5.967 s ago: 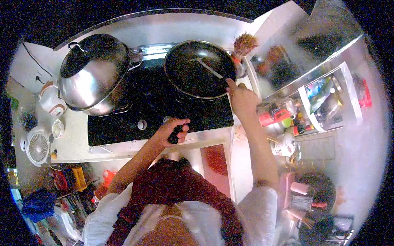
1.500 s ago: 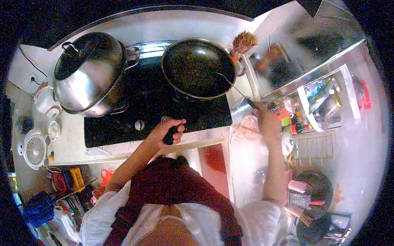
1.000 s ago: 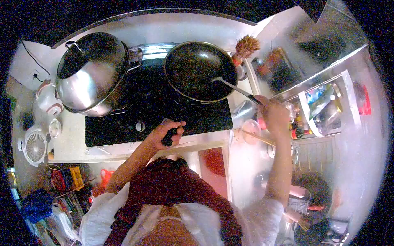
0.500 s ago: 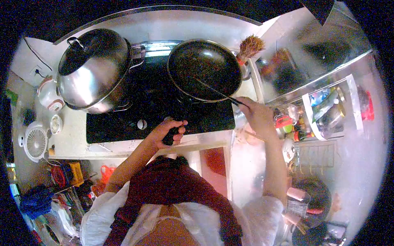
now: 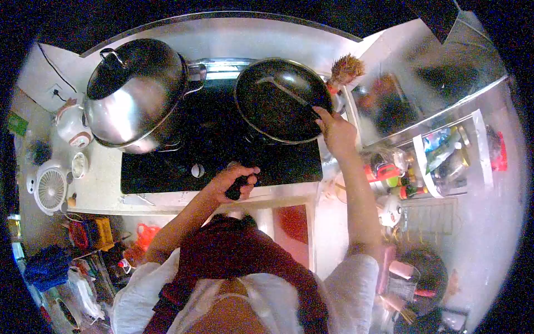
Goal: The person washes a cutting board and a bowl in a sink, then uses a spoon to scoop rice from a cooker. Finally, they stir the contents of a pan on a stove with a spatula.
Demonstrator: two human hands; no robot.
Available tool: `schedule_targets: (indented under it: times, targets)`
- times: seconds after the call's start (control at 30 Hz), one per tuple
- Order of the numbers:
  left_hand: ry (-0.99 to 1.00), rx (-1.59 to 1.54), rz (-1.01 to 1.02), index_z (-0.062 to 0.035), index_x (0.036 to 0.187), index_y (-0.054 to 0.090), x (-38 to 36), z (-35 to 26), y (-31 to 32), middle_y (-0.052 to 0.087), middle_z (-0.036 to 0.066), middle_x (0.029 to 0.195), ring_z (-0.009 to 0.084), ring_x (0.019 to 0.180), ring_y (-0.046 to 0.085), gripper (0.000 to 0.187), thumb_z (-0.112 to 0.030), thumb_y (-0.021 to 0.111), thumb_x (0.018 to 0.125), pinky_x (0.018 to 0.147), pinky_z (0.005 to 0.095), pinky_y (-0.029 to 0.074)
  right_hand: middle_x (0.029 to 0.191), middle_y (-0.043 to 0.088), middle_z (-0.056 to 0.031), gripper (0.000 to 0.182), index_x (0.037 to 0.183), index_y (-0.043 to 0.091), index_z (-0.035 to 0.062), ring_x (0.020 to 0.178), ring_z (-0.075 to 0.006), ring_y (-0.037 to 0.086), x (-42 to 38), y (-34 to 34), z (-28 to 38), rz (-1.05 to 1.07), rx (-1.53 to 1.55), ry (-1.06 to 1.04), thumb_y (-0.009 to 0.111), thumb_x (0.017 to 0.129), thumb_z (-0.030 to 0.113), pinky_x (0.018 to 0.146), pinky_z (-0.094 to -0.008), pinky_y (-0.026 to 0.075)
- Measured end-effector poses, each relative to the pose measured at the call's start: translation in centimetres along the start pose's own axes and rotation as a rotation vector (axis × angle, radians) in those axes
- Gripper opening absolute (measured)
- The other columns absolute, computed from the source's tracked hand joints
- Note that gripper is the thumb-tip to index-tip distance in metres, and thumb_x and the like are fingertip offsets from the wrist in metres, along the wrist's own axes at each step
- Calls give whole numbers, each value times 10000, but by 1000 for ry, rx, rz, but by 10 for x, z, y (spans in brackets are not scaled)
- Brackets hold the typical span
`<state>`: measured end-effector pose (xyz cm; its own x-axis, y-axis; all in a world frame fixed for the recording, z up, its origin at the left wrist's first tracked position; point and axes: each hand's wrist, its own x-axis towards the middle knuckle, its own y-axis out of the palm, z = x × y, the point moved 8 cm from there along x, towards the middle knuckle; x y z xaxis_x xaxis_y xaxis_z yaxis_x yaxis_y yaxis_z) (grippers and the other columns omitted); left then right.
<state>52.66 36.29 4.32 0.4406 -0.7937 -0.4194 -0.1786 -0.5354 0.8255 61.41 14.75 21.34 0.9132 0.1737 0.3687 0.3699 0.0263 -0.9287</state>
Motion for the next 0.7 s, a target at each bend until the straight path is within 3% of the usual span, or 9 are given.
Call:
schedule_targets:
  times: [0.13,0.2,0.3,0.57,0.63,0.7]
  targets:
    - [40,38,5,-85,1062,542,-2,-3,4,547,26,725,134,494,448,247,-233,585,869,432,285,375,870,637,-138,319,1186,555,293,698,-310,640,-3,-8,-4,102,-121,-23,562,867,304,574,-414,504]
    - [31,32,-7,-88,1057,543,-2,0,3,549,26,723,133,493,449,239,-233,584,871,430,283,374,777,592,-91,323,1197,545,281,681,-291,619,-3,-17,2,40,-98,4,560,877,245,568,-405,494]
    - [49,24,20,-92,1051,546,0,-3,5,547,22,715,133,491,450,232,-234,584,871,421,284,370,768,587,-85,348,1223,516,297,664,-285,618,4,8,1,-27,-126,37,552,881,245,549,-409,489]
    - [41,2,19,-88,1048,546,-1,-2,5,544,24,717,136,496,451,226,-222,576,868,413,290,370,757,587,-93,342,1225,509,302,646,-301,618,-10,0,-7,126,-211,134,541,885,280,546,-429,486]
    - [38,12,13,-86,1048,545,0,-1,2,543,26,716,136,498,451,229,-224,576,868,414,292,372,833,631,-130,330,1223,536,307,623,-310,626,-7,-1,-5,6,-107,131,517,894,302,529,-439,483]
    - [38,20,6,-84,1048,545,2,-1,0,542,28,716,136,500,452,231,-225,576,867,414,294,374,795,612,-115,318,1214,534,302,624,-307,623,-5,10,-5,-6,-148,147,517,896,296,530,-435,484]
